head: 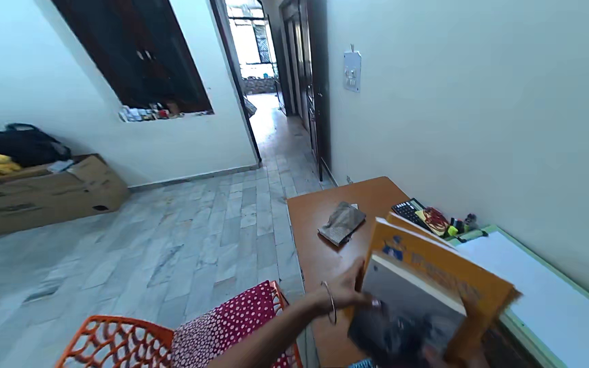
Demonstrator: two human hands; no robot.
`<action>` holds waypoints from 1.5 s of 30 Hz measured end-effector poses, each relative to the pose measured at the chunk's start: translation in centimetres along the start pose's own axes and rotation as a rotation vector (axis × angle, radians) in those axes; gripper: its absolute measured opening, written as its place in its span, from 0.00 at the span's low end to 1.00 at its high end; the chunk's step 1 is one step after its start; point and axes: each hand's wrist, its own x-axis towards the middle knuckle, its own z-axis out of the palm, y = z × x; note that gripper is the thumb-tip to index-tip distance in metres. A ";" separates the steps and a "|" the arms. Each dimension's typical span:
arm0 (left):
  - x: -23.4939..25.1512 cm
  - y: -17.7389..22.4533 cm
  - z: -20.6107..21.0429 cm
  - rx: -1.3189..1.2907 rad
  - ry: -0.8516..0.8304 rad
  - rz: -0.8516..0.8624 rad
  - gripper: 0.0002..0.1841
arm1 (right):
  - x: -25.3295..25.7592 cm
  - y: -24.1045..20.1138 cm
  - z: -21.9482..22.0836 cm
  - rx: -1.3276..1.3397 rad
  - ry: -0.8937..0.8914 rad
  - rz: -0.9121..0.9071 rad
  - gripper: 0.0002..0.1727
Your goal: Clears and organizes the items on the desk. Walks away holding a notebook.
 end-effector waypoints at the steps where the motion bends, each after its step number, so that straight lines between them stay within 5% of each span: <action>1: 1.4 -0.6 -1.1 0.024 0.000 0.030 0.43 | 1.9 0.5 0.5 -0.060 0.010 -0.016 0.50; 6: 7.5 -5.5 -4.7 0.141 -0.019 0.025 0.48 | 8.1 6.3 2.5 -0.228 0.058 0.086 0.53; 12: 9.5 -9.4 -6.0 0.145 -0.040 -0.006 0.46 | 8.8 9.4 4.2 -0.235 0.102 0.263 0.50; 20: 10.2 -12.0 -6.4 0.177 -0.032 -0.010 0.59 | 8.3 9.6 4.2 -0.322 0.092 0.364 0.69; 28: 9.4 -12.4 -6.0 0.106 -0.005 -0.023 0.63 | 8.1 9.3 5.0 -0.312 0.123 0.389 0.65; 32: 8.8 -9.0 -5.0 -0.031 0.140 0.031 0.66 | 7.6 9.4 5.1 -0.339 0.112 0.372 0.59; 35: 9.5 -5.6 -3.4 -0.122 0.380 0.155 0.50 | 7.1 10.0 5.2 -0.355 0.113 0.282 0.54; 37: 9.8 -3.3 -2.8 -0.118 0.470 0.129 0.29 | 7.2 10.2 5.3 -0.349 0.112 0.269 0.55; 40: 10.2 -2.1 -2.3 -0.139 0.571 0.049 0.12 | 7.3 10.4 5.3 -0.335 0.121 0.231 0.55; 43: 10.3 -3.9 -2.5 -0.183 0.531 0.150 0.14 | 7.3 10.4 5.5 -0.337 0.128 0.244 0.56; 45: 10.4 -6.5 -3.3 -0.129 0.426 0.237 0.28 | 7.3 10.4 5.5 -0.340 0.135 0.249 0.53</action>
